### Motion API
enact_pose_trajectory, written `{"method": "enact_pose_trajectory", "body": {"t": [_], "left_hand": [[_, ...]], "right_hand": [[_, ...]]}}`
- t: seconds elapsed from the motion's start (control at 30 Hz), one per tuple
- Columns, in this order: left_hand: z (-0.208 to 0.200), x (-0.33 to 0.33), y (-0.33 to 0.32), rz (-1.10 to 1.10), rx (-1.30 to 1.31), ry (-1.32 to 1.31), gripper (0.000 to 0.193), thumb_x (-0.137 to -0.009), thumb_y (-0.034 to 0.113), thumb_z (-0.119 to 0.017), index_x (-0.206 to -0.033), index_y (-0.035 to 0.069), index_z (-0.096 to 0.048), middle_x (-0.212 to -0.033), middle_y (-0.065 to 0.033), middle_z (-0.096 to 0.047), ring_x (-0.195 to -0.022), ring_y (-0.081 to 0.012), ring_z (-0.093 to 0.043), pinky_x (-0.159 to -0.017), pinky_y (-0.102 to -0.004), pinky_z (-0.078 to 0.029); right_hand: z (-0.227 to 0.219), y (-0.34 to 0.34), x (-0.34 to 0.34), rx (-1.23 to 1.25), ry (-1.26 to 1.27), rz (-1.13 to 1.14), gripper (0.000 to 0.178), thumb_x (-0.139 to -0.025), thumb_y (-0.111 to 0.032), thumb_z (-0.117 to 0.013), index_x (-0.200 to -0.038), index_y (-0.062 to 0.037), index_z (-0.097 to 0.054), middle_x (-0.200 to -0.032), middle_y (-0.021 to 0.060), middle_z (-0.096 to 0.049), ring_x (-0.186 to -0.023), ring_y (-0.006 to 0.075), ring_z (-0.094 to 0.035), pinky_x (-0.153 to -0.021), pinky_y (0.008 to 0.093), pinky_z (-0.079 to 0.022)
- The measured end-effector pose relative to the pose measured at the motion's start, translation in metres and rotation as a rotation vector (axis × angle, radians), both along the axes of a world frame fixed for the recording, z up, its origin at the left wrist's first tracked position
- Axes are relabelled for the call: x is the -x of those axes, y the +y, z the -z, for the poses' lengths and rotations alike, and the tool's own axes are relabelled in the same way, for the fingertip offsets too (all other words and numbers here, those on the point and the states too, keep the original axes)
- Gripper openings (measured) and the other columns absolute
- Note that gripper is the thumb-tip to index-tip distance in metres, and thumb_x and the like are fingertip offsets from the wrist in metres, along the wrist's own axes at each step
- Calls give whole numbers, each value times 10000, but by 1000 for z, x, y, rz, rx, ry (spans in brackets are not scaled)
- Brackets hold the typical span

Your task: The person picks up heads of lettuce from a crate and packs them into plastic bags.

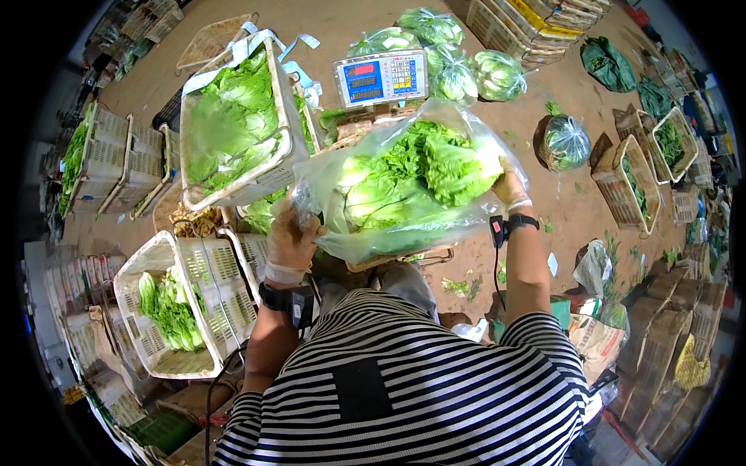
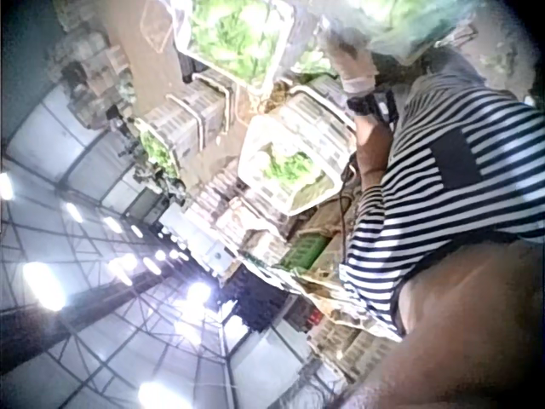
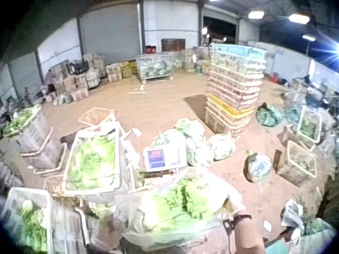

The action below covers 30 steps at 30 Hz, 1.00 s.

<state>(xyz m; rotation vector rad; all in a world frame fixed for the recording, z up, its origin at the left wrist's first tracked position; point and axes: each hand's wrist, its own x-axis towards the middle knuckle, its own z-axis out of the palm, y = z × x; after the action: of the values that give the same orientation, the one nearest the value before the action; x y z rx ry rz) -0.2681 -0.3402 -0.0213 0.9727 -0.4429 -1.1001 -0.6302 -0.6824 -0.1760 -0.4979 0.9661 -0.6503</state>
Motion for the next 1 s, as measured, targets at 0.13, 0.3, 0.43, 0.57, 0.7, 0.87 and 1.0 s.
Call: {"method": "enact_pose_trajectory", "body": {"t": [0.13, 0.3, 0.43, 0.57, 0.7, 0.87, 1.0], "left_hand": [[-10, 4, -3, -96, -5, 160, 219, -913, 227, -539, -1083, 90, -520, -879, -48, -562, -722, -183, -534, -648, -332, -480], [1, 5, -8, -116, -20, 167, 193, -928, 240, -516, -1036, 81, -516, -895, -56, -569, -752, -189, -535, -668, -343, -489], [-26, 10, 0, -45, -20, -61, 308, -925, 129, -499, -1225, 83, -450, -1032, -66, -541, -786, -178, -537, -698, -320, -498], [-8, -2, 16, -74, -22, -533, 531, -882, -11, -509, -1370, 82, -325, -1108, -67, -500, -794, -160, -541, -680, -286, -498], [-4, -11, 13, -80, -47, -122, 604, -847, -72, -528, -1389, 50, -290, -1063, -61, -501, -782, -135, -549, -639, -262, -496], [-31, -10, 5, -40, -151, -734, 583, -826, -43, -570, -1359, 39, -349, -1020, -58, -508, -728, -116, -557, -613, -240, -492], [-14, -19, 18, -12, -42, -227, 548, -862, 149, -530, -1379, 105, -355, -1024, -59, -557, -796, -139, -567, -688, -292, -496]], "right_hand": [[17, 10, -15, -38, -236, -156, 545, -874, -384, -557, -1298, -66, -431, -1292, 96, -500, -1159, 247, -490, -984, 379, -393], [92, 22, -40, -68, 286, 291, 504, -886, -409, -525, -1209, -22, -524, -1182, 127, -579, -1048, 272, -560, -914, 383, -432], [61, 23, -47, 468, 956, 36, 538, -896, -431, -490, -1182, 22, -540, -1182, 195, -571, -1047, 323, -565, -917, 386, -422], [-92, -3, -43, 1060, 1566, -1, 550, -873, -403, -554, -1211, 28, -507, -1147, 249, -567, -1107, 356, -528, -963, 396, -384], [-188, -3, -17, 1267, 1987, -155, 603, -798, -436, -610, -1323, -186, -455, -1443, 167, -275, -1284, 361, -322, -961, 621, -301], [-216, 27, -33, 832, 1391, -996, 500, -807, -460, -597, -1151, -96, -599, -1153, 162, -586, -1055, 318, -557, -923, 391, -413], [-120, 62, -88, 1160, 866, -557, 504, -858, -458, -533, -1202, -91, -567, -1197, 229, -550, -1108, 347, -525, -960, 397, -378]]}}
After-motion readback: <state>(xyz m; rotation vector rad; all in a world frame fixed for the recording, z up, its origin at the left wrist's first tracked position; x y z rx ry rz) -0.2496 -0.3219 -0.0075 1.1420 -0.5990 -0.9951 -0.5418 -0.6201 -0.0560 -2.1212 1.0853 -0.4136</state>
